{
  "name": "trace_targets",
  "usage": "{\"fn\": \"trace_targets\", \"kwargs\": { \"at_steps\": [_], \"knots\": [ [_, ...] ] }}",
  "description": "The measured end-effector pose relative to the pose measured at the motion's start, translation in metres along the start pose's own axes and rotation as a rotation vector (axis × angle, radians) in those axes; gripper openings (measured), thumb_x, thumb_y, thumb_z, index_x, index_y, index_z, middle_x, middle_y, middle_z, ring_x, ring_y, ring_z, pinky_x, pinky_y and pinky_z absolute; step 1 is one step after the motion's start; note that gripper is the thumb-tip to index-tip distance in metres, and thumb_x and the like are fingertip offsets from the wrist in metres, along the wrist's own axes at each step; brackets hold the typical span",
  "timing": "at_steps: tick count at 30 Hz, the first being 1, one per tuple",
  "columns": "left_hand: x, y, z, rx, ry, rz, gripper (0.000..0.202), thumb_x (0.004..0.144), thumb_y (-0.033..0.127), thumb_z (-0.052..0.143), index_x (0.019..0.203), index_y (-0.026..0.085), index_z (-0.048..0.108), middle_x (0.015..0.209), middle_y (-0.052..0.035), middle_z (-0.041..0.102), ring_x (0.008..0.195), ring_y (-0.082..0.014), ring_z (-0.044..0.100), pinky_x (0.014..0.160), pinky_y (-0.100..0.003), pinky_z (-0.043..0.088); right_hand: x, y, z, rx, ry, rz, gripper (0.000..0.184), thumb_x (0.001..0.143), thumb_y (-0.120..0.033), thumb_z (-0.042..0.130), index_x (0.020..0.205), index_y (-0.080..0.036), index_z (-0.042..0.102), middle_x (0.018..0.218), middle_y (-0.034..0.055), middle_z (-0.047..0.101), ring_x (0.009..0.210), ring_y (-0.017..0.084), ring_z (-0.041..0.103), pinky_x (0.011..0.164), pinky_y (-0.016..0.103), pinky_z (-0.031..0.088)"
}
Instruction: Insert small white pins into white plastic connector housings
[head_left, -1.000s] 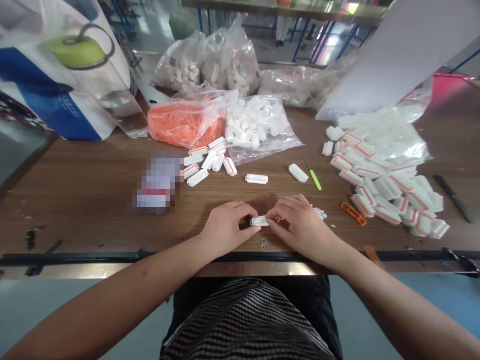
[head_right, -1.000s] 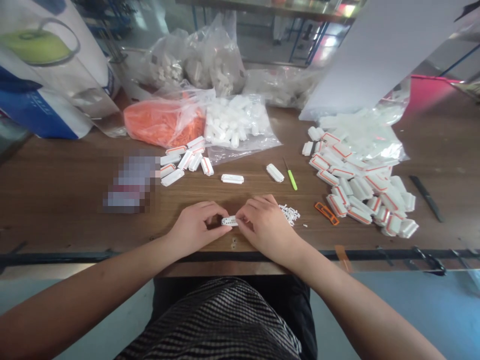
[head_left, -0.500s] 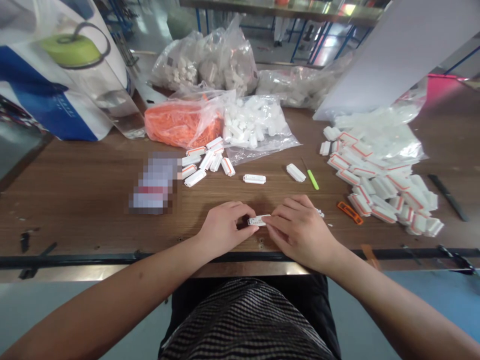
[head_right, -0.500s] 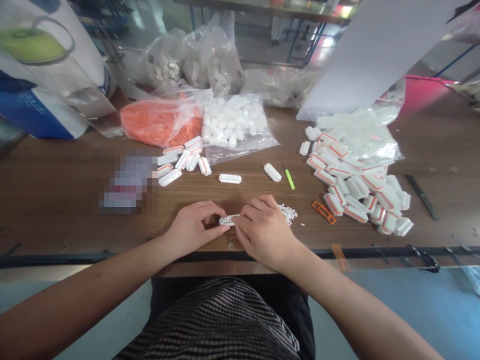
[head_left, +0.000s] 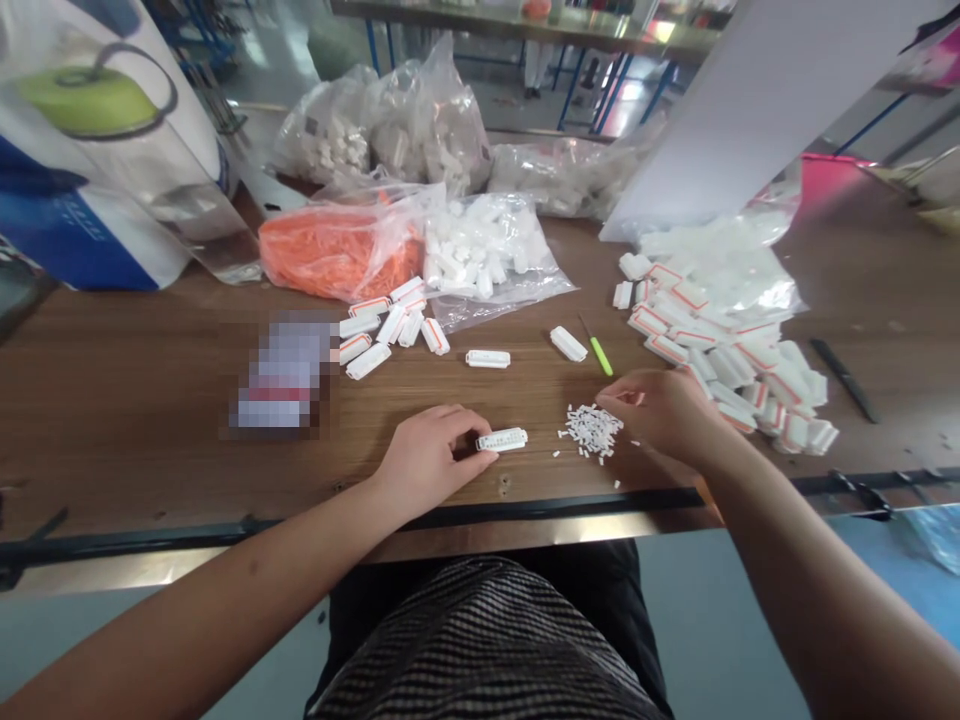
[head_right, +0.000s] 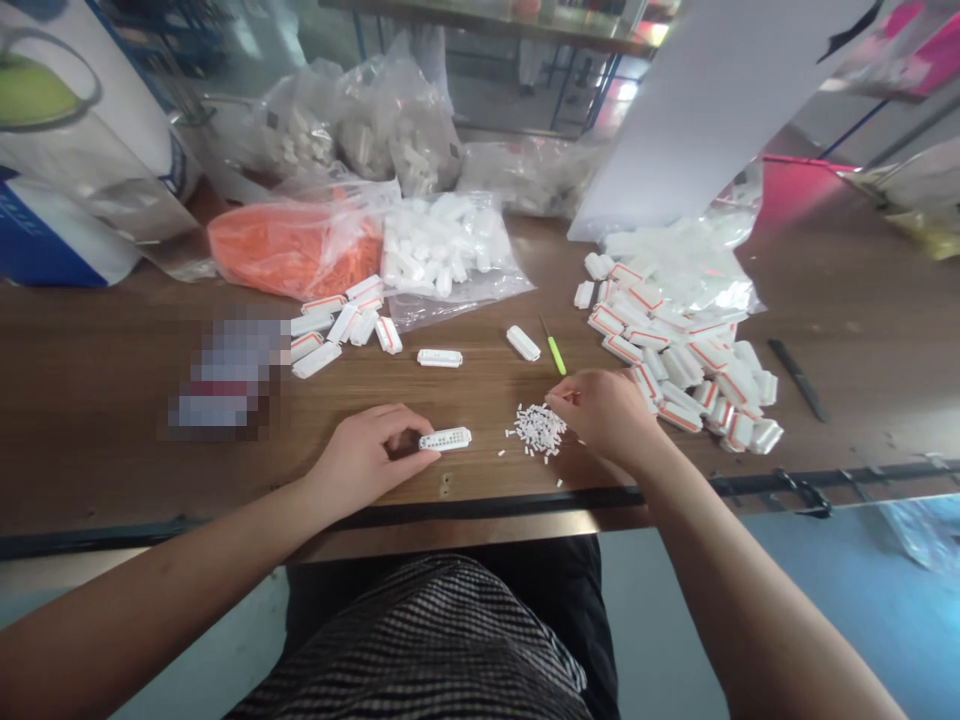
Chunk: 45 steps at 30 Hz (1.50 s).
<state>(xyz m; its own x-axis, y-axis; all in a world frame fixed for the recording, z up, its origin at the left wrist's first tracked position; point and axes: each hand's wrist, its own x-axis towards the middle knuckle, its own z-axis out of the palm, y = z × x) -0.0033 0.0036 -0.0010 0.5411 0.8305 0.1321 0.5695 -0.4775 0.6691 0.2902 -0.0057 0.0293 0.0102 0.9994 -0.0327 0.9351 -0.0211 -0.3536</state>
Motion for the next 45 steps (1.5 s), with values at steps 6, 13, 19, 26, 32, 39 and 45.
{"fn": "trace_targets", "kwargs": {
  "at_steps": [6,13,19,26,32,39,45],
  "knots": [
    [0.000,-0.001,0.000,0.007,-0.006,0.001,0.009,0.079,0.024,0.073,0.087,0.022,0.068,0.072,0.0038,0.061,0.062,-0.0121,0.053,0.064,-0.025,0.043,0.006,0.006,0.003,0.032,-0.094,0.071,0.019,0.076,-0.033,0.062,0.068,-0.025,0.077,0.068,0.0029,0.075,0.065,0.022,0.069,0.057,0.031,0.046],
    [0.000,-0.001,0.001,0.003,0.009,-0.001,0.008,0.079,0.024,0.072,0.086,0.023,0.068,0.071,0.0044,0.061,0.062,-0.0116,0.053,0.065,-0.025,0.044,0.006,-0.002,0.000,-0.091,-0.094,-0.017,0.020,0.076,-0.027,0.058,0.063,-0.023,0.073,0.059,0.0021,0.072,0.056,0.019,0.066,0.052,0.029,0.040],
    [-0.001,0.000,0.002,-0.014,-0.001,-0.012,0.008,0.079,0.024,0.073,0.085,0.022,0.068,0.071,0.0043,0.061,0.063,-0.0120,0.053,0.067,-0.026,0.045,0.000,-0.022,0.002,0.143,-0.052,0.053,0.015,0.076,-0.028,0.062,0.065,-0.022,0.070,0.057,0.0006,0.068,0.053,0.016,0.061,0.052,0.028,0.041],
    [-0.001,0.001,0.002,-0.033,-0.006,-0.035,0.007,0.079,0.024,0.072,0.085,0.023,0.068,0.072,0.0043,0.062,0.065,-0.0125,0.055,0.068,-0.026,0.046,-0.011,-0.077,0.020,0.342,-0.082,-0.354,0.014,0.083,-0.022,0.061,0.071,-0.021,0.067,0.067,-0.0016,0.067,0.066,0.014,0.060,0.075,0.032,0.044],
    [-0.001,0.000,0.001,-0.033,-0.009,-0.013,0.009,0.078,0.024,0.073,0.084,0.022,0.067,0.072,0.0044,0.062,0.064,-0.0125,0.054,0.067,-0.027,0.045,-0.005,-0.079,0.032,0.254,-0.072,-0.420,0.013,0.082,-0.017,0.061,0.071,-0.020,0.065,0.065,-0.0024,0.064,0.067,0.014,0.058,0.077,0.034,0.041],
    [-0.001,0.002,0.001,-0.047,-0.004,-0.023,0.008,0.078,0.023,0.073,0.084,0.021,0.067,0.071,0.0046,0.062,0.062,-0.0120,0.052,0.067,-0.026,0.044,-0.009,-0.079,0.032,0.128,-0.026,-0.525,0.016,0.087,-0.020,0.059,0.074,-0.021,0.068,0.067,-0.0003,0.064,0.069,0.016,0.057,0.075,0.034,0.038],
    [-0.001,0.001,0.002,-0.046,-0.005,-0.028,0.008,0.078,0.023,0.074,0.084,0.022,0.068,0.073,0.0043,0.062,0.062,-0.0117,0.052,0.066,-0.026,0.044,-0.017,-0.076,0.028,0.027,0.068,-0.567,0.020,0.090,-0.022,0.055,0.079,-0.020,0.072,0.070,0.0021,0.066,0.073,0.018,0.058,0.076,0.036,0.038]
  ]
}}
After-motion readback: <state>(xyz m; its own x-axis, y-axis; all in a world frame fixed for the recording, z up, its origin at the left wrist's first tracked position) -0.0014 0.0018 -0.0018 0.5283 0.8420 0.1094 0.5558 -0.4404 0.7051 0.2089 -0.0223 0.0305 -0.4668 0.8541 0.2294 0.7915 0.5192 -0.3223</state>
